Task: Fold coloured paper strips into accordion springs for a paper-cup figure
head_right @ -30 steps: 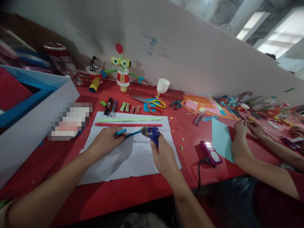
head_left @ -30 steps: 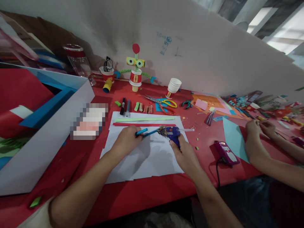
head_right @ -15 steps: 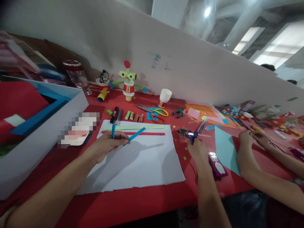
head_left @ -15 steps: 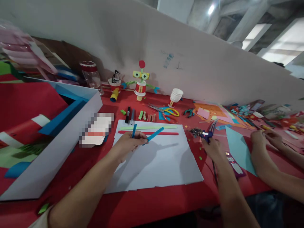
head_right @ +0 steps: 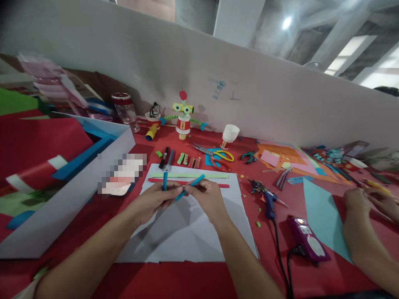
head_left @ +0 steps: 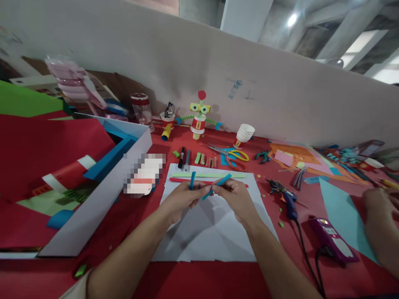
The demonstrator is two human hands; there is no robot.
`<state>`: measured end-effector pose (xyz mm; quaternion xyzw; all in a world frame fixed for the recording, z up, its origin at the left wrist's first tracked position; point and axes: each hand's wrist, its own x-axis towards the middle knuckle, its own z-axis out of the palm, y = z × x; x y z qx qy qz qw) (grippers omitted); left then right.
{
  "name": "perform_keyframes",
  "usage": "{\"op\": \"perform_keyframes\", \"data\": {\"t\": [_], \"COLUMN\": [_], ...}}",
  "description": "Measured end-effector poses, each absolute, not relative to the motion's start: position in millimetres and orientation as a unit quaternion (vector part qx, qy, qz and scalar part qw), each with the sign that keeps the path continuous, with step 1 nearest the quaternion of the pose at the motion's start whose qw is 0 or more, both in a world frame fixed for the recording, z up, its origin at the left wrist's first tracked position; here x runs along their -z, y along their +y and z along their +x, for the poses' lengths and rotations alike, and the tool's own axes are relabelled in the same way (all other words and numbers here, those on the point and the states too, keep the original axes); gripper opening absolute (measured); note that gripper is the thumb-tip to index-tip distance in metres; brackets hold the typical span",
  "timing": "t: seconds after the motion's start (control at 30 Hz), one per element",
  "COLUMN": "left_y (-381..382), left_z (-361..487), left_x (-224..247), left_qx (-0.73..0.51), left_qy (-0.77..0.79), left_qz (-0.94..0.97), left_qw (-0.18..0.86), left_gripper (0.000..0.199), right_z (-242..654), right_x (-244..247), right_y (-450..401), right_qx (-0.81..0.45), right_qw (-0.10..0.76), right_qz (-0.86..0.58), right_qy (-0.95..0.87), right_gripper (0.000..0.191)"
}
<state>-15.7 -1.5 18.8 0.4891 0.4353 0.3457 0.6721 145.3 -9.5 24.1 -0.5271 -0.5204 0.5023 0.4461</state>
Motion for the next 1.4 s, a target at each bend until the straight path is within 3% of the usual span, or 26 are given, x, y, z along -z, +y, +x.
{"op": "perform_keyframes", "data": {"t": [0.13,0.5,0.57,0.8,1.0,1.17,1.3,1.4], "left_y": [1,4,1,-6,-2,10,17,17], "left_z": [-12,-22,-20,-12,-19,-32,-39,-42], "left_x": [-11,-11,-9,-3,-8,-12,-19,-25], "left_qx": [-0.357,-0.296,-0.291,-0.288,-0.279,-0.435,-0.51,-0.597], "left_qy": [0.472,0.537,0.528,0.471,0.491,0.561,0.604,0.574], "left_qz": [0.555,0.73,0.752,0.786,0.782,0.65,0.513,0.446], "left_qw": [0.584,0.302,0.267,0.278,0.263,0.274,0.336,0.34], "left_gripper": [0.008,0.014,0.024,0.037,0.031,0.019,0.021,0.034], "right_z": [152,175,172,159,160,165,163,160], "right_x": [-15,-25,-23,-16,-21,-18,-18,-19], "right_y": [-10,-9,-11,-20,-20,-18,-19,-21], "right_qx": [-0.481,-0.308,-0.25,-0.171,-0.197,-0.191,-0.204,-0.213], "right_qw": [0.434,0.364,0.349,0.196,0.195,0.232,0.231,0.223], "right_qz": [-0.571,-0.605,-0.584,-0.56,-0.582,-0.611,-0.615,-0.607], "right_qy": [-0.505,-0.638,-0.689,-0.786,-0.764,-0.733,-0.726,-0.733], "right_gripper": [0.025,0.017,0.017,0.029,0.026,0.023,0.024,0.025]}}
